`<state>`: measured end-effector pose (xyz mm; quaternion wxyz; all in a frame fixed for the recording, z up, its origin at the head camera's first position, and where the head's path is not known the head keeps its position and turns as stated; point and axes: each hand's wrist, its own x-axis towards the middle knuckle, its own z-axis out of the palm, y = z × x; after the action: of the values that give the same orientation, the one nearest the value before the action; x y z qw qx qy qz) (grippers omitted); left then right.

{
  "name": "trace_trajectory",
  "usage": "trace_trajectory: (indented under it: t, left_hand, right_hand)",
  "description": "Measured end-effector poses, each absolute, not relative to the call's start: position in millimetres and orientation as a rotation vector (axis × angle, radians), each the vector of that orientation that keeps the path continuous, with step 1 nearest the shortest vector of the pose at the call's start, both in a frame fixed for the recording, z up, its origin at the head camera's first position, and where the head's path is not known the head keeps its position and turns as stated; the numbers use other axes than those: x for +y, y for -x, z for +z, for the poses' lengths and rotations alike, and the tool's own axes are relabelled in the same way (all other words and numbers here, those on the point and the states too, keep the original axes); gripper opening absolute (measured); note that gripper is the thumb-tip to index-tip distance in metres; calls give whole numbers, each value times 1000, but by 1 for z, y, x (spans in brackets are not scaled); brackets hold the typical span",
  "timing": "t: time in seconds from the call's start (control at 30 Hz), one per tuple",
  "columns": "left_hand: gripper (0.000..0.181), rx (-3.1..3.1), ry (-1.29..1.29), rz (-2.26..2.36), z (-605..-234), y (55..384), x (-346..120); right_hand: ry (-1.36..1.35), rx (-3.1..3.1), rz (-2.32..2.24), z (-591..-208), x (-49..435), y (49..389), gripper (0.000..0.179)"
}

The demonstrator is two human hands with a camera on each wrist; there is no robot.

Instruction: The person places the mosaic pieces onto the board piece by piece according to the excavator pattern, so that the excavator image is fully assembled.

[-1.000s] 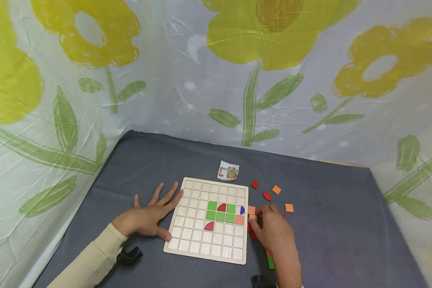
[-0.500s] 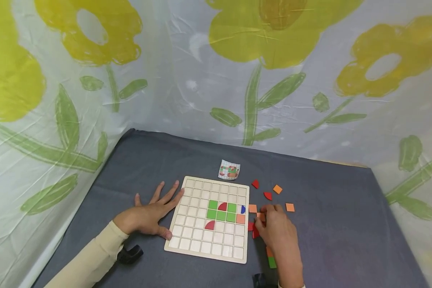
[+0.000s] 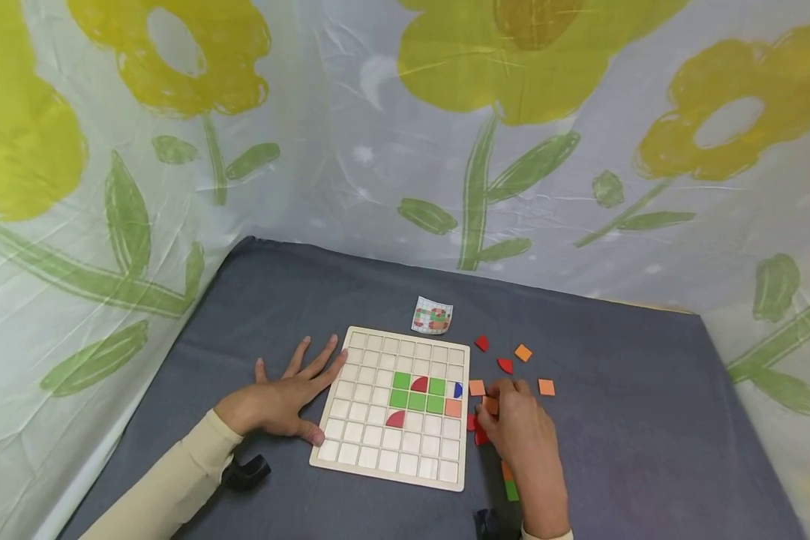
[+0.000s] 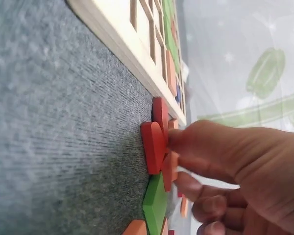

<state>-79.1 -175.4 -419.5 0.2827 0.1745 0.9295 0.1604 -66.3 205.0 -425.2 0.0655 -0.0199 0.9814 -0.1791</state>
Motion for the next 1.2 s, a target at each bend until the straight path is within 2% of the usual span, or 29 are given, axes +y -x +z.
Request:
trace_trajectory:
  t: [0.3, 0.7, 1.0, 1.2]
  left_hand:
    - [134, 2485, -465, 436, -420, 79, -176]
    - [134, 2483, -461, 430, -420, 79, -176]
    - [138, 2479, -494, 509, -431, 81, -181]
    - [135, 2475, -478, 473, -422, 80, -179]
  right_hand:
    - [297, 3111, -658, -424, 180, 52, 25]
    - [621, 3173, -565, -435, 132, 34, 21]
    - [620, 3196, -507, -438, 123, 31, 21]
    - [619, 3187, -522, -437, 126, 30, 24]
